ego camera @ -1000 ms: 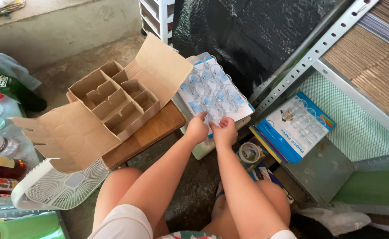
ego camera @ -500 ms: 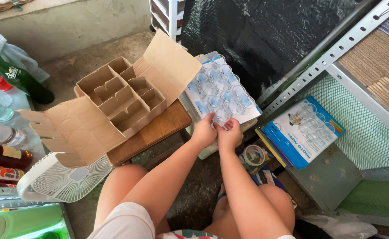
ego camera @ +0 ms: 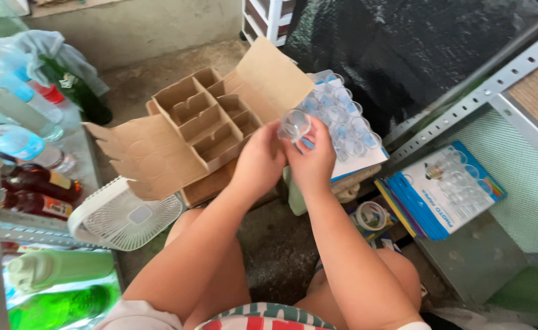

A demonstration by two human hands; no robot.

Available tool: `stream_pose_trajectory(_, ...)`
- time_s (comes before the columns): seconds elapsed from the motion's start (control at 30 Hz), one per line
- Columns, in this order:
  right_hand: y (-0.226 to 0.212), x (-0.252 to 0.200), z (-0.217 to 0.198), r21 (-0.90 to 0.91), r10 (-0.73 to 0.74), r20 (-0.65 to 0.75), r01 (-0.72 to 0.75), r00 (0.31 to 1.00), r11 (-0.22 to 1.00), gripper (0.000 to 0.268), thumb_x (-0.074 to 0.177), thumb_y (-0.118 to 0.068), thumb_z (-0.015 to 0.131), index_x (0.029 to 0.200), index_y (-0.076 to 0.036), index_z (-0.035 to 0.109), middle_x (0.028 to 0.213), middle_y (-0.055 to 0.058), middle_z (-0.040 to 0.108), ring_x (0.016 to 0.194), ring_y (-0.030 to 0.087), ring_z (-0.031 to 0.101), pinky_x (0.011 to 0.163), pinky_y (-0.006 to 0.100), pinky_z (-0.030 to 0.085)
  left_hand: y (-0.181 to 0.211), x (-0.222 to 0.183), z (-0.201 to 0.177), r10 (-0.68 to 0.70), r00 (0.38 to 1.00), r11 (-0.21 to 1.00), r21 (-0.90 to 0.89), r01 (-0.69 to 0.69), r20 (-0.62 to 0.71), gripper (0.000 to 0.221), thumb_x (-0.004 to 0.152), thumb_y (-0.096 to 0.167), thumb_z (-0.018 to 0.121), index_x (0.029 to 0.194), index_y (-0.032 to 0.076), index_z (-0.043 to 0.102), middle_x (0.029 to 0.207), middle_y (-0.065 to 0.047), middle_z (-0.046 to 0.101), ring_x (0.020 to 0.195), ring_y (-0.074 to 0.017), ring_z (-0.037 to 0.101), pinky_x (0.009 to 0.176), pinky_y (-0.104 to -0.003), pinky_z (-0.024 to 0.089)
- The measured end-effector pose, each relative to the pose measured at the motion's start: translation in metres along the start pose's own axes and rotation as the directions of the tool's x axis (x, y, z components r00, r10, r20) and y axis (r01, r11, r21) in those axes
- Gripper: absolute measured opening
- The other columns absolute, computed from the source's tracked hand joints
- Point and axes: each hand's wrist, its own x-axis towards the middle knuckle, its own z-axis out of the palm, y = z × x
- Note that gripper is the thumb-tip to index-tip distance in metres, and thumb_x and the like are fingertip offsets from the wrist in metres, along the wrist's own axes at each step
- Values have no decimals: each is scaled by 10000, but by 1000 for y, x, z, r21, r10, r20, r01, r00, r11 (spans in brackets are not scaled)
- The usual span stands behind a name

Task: The person unfolds a cardboard divider, places it inside a cardboard box, and then transfers several small clear glass cups one by one from a plastic tray into the divider compartments before closing the box.

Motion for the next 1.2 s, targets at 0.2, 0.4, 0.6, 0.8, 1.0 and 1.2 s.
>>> stream_pose_trajectory(0.2, -49, -25, 66, 4, -60, 217, 60, 974, 998, 682, 684, 11, 937, 1286, -28, 619, 1157, 228, 698, 1041, 399, 731, 818, 370, 686, -29, -16, -85, -94, 992, 967, 229, 112, -90, 571, 841, 70, 619, 1406, 150, 584, 1203, -100, 681, 1152, -275, 698, 991, -413, 569)
stream_pose_trajectory(0.4, -49, -50, 92, -347, -94, 361, 228, 928, 910, 712, 633, -323, 969, 1259, -223, 643, 1107, -39, 763, 1105, 223, 712, 1017, 449, 589, -79, -41, -106, -143, 980, 935, 307, 179, -136, 549, 881, 67, 598, 1424, 142, 548, 1202, -97, 647, 1158, -278, 685, 989, -414, 571)
stream_pose_trajectory(0.6, -11, -63, 105, -380, -154, 408, 320, 900, 868, 720, 624, -323, 960, 1252, -190, 635, 1076, -62, 765, 1219, 213, 637, 1183, 556, 401, -116, -57, -104, -109, 985, 937, 316, 146, -132, 536, 864, 65, 597, 1397, 103, 557, 1174, -124, 643, 1145, -317, 681, 979, -433, 573)
stream_pose_trajectory(0.8, -27, -74, 102, -402, -130, 526, 381, 840, 833, 708, 753, -349, 896, 1365, -139, 610, 1183, -5, 756, 1374, 256, 559, 1208, 694, 249, -122, -64, -103, -83, 975, 938, 314, 147, -208, 465, 837, 89, 660, 1292, 3, 618, 1381, -187, 548, 1282, -378, 603, 1067, -425, 532)
stream_pose_trajectory(1.0, -15, -75, 97, -462, -98, 657, 501, 748, 732, 622, 947, -488, 689, 1441, -137, 546, 1265, 4, 737, 1457, 234, 477, 1216, 709, 199, -136, -68, -92, -187, 967, 930, 286, 231, -172, 633, 801, 53, 648, 1409, -73, 525, 1438, -248, 508, 1295, -385, 596, 1004, -337, 588)
stream_pose_trajectory(1.2, -19, -71, 95, -466, -92, 705, 557, 703, 688, 623, 998, -528, 596, 1459, -114, 533, 1278, 84, 723, 1454, 248, 480, 1215, 704, 208, -119, -67, -91, -282, 949, 939, 160, 303, -144, 719, 826, -4, 604, 1499, -136, 387, 1455, -331, 468, 1269, -452, 586, 986, -326, 619)
